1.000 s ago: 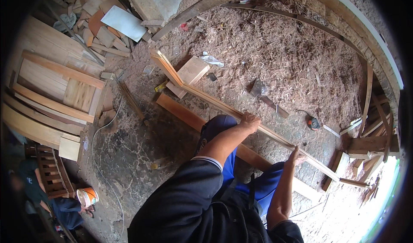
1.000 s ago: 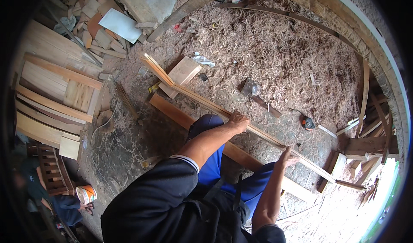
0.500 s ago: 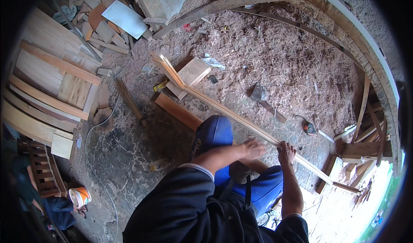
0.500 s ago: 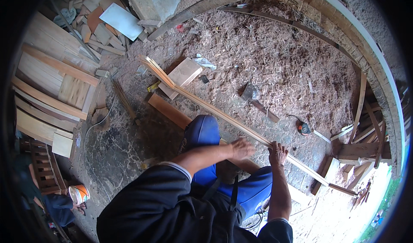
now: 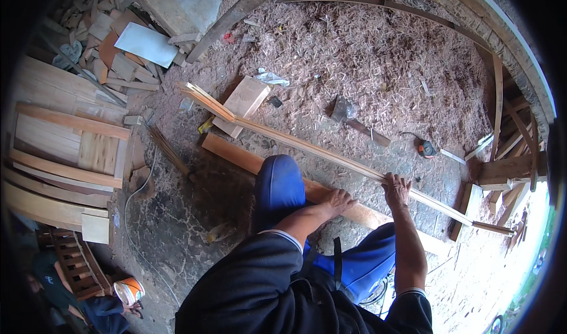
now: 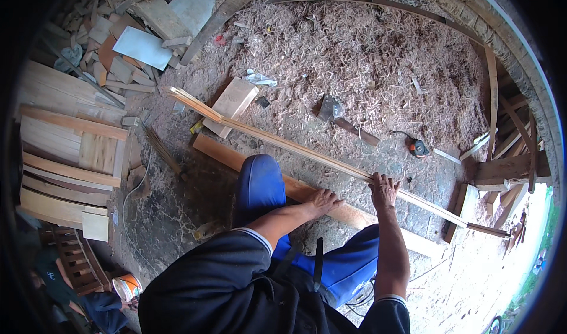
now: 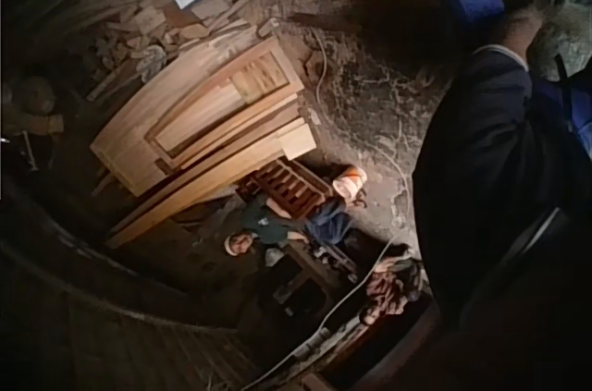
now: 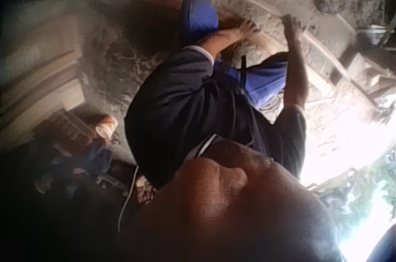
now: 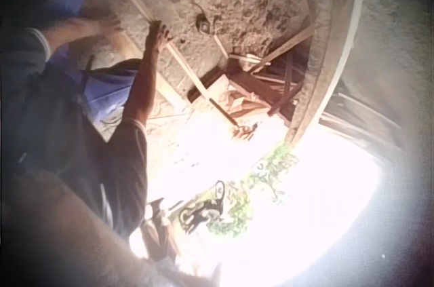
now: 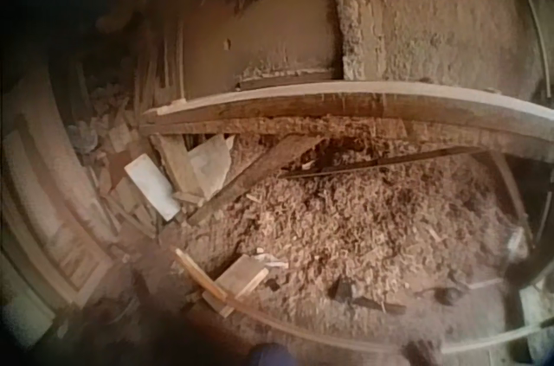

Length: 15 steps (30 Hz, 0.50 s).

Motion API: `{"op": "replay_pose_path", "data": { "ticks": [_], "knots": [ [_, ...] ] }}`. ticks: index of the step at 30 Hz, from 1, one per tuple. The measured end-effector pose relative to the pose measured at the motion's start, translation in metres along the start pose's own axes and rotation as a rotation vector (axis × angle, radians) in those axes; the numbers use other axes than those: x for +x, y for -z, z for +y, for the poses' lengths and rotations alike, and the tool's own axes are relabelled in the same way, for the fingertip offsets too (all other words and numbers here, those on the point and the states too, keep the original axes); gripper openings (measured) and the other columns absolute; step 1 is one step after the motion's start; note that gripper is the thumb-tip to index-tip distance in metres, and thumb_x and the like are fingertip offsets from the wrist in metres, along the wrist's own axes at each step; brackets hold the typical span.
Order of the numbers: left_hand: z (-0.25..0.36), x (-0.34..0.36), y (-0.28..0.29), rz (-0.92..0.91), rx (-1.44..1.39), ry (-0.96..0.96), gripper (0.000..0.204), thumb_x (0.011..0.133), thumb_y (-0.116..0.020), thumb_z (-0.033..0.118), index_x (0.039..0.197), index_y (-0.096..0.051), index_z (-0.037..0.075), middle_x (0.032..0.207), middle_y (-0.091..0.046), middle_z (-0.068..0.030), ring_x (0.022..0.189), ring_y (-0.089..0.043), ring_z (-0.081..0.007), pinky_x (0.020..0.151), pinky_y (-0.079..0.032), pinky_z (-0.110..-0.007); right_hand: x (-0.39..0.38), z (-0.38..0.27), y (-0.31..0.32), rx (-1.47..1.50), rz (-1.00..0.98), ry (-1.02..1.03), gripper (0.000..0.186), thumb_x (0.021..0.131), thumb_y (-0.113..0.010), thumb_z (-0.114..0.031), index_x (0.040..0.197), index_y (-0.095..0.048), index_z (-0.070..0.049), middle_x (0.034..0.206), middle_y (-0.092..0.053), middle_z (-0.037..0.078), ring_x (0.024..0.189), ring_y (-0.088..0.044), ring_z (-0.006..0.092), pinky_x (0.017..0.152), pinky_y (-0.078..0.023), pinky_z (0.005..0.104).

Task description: The person retrieves a power tool from a bucket, then uses a hand axe to trim and shape a wooden frame component. They repeatedly position the wood, strike it with the axe, and adjust the piece against a curved wooden form.

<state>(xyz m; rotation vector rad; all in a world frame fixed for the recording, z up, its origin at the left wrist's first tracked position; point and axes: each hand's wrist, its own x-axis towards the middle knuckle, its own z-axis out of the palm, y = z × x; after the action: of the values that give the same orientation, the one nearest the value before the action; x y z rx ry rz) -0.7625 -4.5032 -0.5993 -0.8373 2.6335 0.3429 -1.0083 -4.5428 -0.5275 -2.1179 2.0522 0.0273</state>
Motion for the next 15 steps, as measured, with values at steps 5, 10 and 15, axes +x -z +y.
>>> {"op": "replay_pose_path", "data": {
  "ticks": [5, 10, 15],
  "knots": [
    [-0.016, 0.012, 0.012, -0.103, -0.213, 0.055, 0.070, 0.088, -0.066, 0.023, 0.153, -0.041, 0.018, 0.129, -0.060, -0.0183, 0.116, -0.063, -0.0372, 0.096, -0.046, -0.058, 0.003, 0.000, 0.004, 0.033, -0.050, -0.005, 0.033, 0.091, -0.072, -0.029, 0.120, -0.056, -0.021, 0.113, -0.064, 0.008, 0.114, -0.059, 0.0364, 0.106, -0.033, 0.0716],
    [-0.032, 0.005, 0.032, 0.016, -0.331, -0.012, 0.059, 0.085, -0.070, 0.022, 0.141, -0.051, 0.017, 0.119, -0.067, -0.0182, 0.111, -0.066, -0.0377, 0.094, -0.049, -0.055, 0.006, 0.003, 0.006, 0.039, -0.131, -0.043, 0.032, 0.092, -0.072, -0.029, 0.119, -0.056, -0.023, 0.117, -0.062, 0.008, 0.120, -0.057, 0.0361, 0.107, -0.031, 0.0733],
    [-0.027, -0.012, 0.071, 0.091, -0.312, -0.058, 0.047, 0.087, -0.068, 0.018, 0.132, -0.056, 0.013, 0.097, -0.072, -0.0194, 0.092, -0.073, -0.0388, 0.077, -0.057, -0.054, 0.015, 0.005, 0.012, 0.026, -0.199, -0.027, 0.036, 0.091, -0.073, -0.034, 0.120, -0.056, -0.021, 0.119, -0.065, 0.008, 0.120, -0.059, 0.0389, 0.106, -0.032, 0.0737]
  ]
}}
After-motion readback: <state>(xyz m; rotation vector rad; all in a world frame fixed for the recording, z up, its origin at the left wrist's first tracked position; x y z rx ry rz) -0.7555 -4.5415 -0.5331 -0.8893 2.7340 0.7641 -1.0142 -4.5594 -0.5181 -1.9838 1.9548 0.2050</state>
